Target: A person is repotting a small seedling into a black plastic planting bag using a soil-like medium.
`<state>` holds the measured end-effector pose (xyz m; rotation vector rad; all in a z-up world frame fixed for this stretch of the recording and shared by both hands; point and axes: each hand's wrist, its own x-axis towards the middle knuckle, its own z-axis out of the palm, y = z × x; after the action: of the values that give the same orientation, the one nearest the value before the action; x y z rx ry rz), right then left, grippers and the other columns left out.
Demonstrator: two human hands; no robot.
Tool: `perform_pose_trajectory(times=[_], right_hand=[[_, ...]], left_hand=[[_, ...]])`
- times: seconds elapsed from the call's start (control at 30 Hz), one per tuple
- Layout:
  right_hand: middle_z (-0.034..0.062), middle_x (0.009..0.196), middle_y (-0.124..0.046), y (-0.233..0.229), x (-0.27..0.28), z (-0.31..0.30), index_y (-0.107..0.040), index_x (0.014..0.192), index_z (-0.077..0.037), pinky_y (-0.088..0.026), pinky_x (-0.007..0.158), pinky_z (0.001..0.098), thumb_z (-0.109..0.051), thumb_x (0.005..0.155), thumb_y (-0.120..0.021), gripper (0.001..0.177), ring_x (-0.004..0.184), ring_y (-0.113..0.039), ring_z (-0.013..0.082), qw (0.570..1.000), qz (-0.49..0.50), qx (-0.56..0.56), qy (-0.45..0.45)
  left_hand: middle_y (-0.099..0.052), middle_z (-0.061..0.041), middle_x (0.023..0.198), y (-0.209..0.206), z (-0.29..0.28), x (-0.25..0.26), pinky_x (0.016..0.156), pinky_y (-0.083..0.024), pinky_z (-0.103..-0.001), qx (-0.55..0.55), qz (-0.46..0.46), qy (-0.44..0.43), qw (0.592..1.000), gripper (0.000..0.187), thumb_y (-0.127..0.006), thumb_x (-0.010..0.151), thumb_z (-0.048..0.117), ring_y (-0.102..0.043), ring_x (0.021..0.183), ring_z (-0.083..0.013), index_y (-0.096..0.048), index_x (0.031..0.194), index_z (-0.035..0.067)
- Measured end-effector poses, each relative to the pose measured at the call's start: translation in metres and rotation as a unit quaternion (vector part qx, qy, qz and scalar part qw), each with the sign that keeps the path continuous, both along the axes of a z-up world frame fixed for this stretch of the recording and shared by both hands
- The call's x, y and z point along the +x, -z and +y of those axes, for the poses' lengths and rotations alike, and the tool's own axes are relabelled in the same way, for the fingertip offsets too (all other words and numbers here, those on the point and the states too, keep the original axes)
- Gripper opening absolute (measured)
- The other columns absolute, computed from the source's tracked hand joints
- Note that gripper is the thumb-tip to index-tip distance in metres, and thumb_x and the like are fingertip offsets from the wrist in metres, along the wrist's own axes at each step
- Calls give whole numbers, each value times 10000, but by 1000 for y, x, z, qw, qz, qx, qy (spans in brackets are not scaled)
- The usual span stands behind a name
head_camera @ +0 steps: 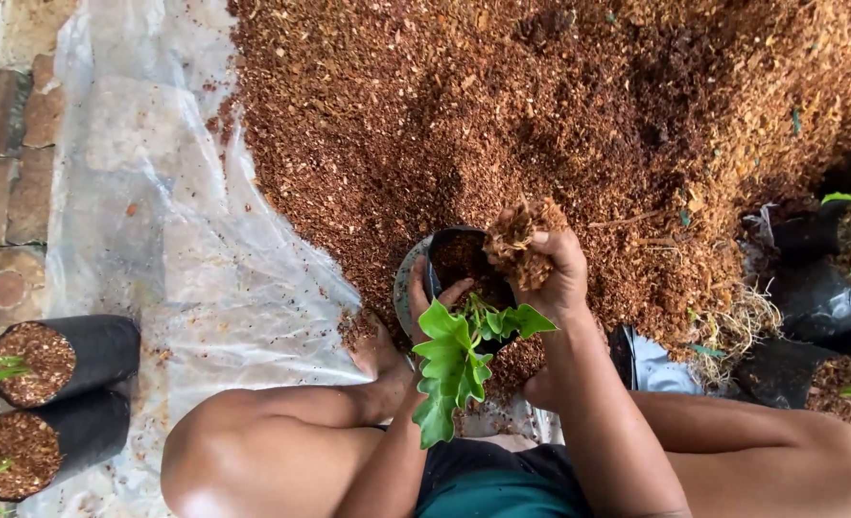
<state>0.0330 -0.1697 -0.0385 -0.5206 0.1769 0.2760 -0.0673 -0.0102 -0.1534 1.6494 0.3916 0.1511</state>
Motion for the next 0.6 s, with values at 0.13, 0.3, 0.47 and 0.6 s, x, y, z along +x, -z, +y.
perform_pose_trajectory(times=[0.13,0.3,0.47,0.6], right_hand=[[157,996,-710,-34,-5,13,-647,1176,-43,-590,801,436,-85,765,-663,413,871,-675,271,984,-78,-163,0],[76,852,-672,-27,-10,4,-662,1098,-18,-581,735,343,-26,758,-659,341,735,-632,162,967,-137,-212,-13],[88,773,-656,-30,-10,7,-689,1040,8,-573,644,336,33,686,-649,357,658,-621,176,978,-153,-142,-13],[181,1052,-706,-71,-8,20,-653,877,-11,-558,709,353,50,681,-653,204,839,-669,247,973,-199,-116,-19]], left_hand=[[-155,-130,1686,-56,-16,-7,1214,-313,-544,167,13,23,986,724,-886,672,226,-214,1546,-389,-630,1338,346],[14,-200,1699,-75,-6,-2,1185,-242,-681,30,59,44,997,922,-926,609,62,-57,1524,-514,-601,1429,330],[-75,-187,1621,-70,-3,2,1112,-295,-635,58,21,31,998,876,-911,643,106,-142,1435,-471,-577,1430,298],[-146,-176,1559,-66,4,15,1055,-337,-597,84,-19,30,996,843,-899,670,141,-211,1364,-437,-559,1430,273]])
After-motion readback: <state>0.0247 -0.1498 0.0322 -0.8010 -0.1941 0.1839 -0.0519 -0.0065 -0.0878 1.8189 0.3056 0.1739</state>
